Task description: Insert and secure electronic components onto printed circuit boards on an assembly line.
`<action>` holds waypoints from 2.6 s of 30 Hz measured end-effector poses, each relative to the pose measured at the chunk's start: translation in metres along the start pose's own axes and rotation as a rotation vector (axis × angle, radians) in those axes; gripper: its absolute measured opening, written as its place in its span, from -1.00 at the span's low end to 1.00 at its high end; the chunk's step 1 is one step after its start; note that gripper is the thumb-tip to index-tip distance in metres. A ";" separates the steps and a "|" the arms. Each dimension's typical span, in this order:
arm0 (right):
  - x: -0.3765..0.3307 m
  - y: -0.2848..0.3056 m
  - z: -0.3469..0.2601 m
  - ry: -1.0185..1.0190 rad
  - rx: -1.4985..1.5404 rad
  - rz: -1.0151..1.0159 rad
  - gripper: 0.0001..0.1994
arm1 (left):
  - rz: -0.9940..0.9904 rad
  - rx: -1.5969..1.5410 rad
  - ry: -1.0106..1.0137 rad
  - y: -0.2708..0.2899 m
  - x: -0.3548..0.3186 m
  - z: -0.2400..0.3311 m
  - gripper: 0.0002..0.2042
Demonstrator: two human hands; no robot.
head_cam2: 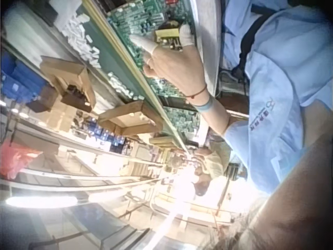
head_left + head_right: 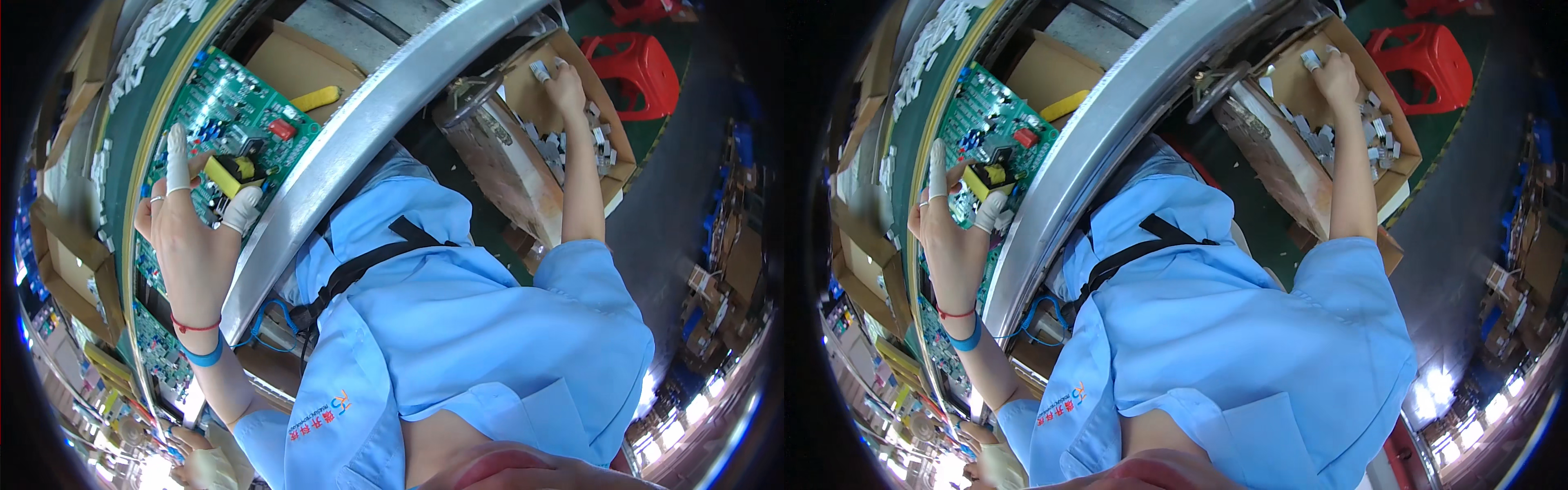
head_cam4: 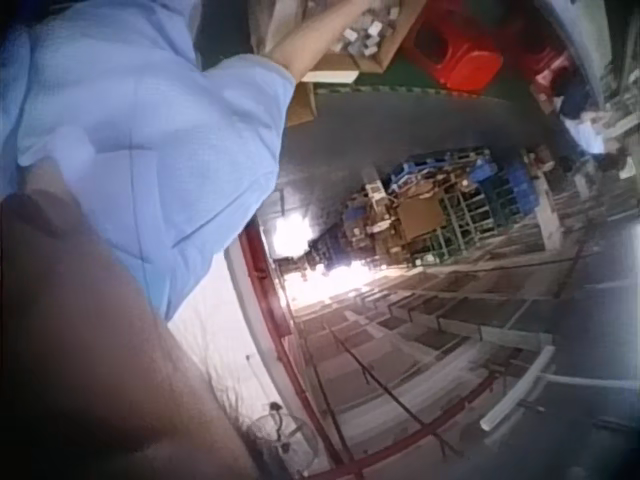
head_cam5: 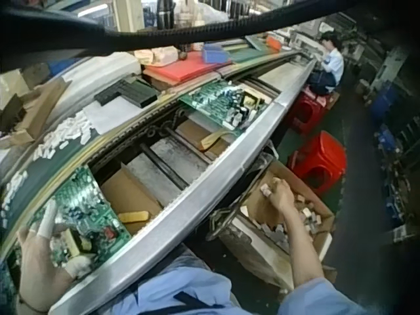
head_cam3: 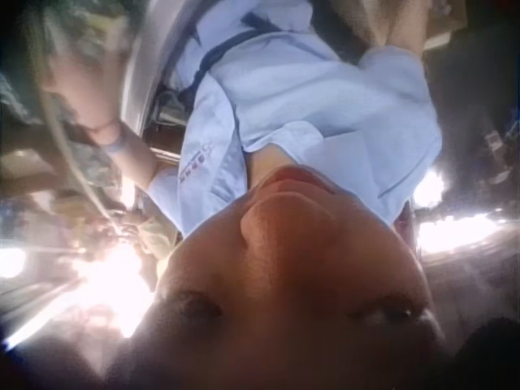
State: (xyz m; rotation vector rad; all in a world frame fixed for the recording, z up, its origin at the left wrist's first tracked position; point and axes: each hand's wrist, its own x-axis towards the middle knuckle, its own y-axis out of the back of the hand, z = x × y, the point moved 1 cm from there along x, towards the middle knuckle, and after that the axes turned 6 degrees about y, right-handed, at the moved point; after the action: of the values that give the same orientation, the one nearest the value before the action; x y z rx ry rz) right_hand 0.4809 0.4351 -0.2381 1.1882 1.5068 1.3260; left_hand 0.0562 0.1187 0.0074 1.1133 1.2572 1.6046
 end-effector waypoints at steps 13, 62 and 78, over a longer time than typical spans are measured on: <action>0.050 -0.040 0.013 0.242 -0.117 -0.308 -0.62 | 0.260 -0.076 0.418 0.041 -0.116 -0.057 -0.28; -0.177 0.198 -0.466 1.451 1.049 -0.525 -0.67 | -0.111 0.386 1.617 -0.020 -0.645 -0.185 -0.67; -0.223 0.162 -0.544 2.076 0.457 -0.070 -0.74 | 1.253 -0.498 1.759 0.020 -0.570 -0.153 -0.72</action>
State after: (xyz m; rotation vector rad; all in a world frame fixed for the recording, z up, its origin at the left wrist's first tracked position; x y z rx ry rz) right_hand 0.0403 0.0850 -0.0041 -0.6904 3.1456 2.2689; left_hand 0.0783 -0.4647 -0.0837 -0.3598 0.6739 3.9064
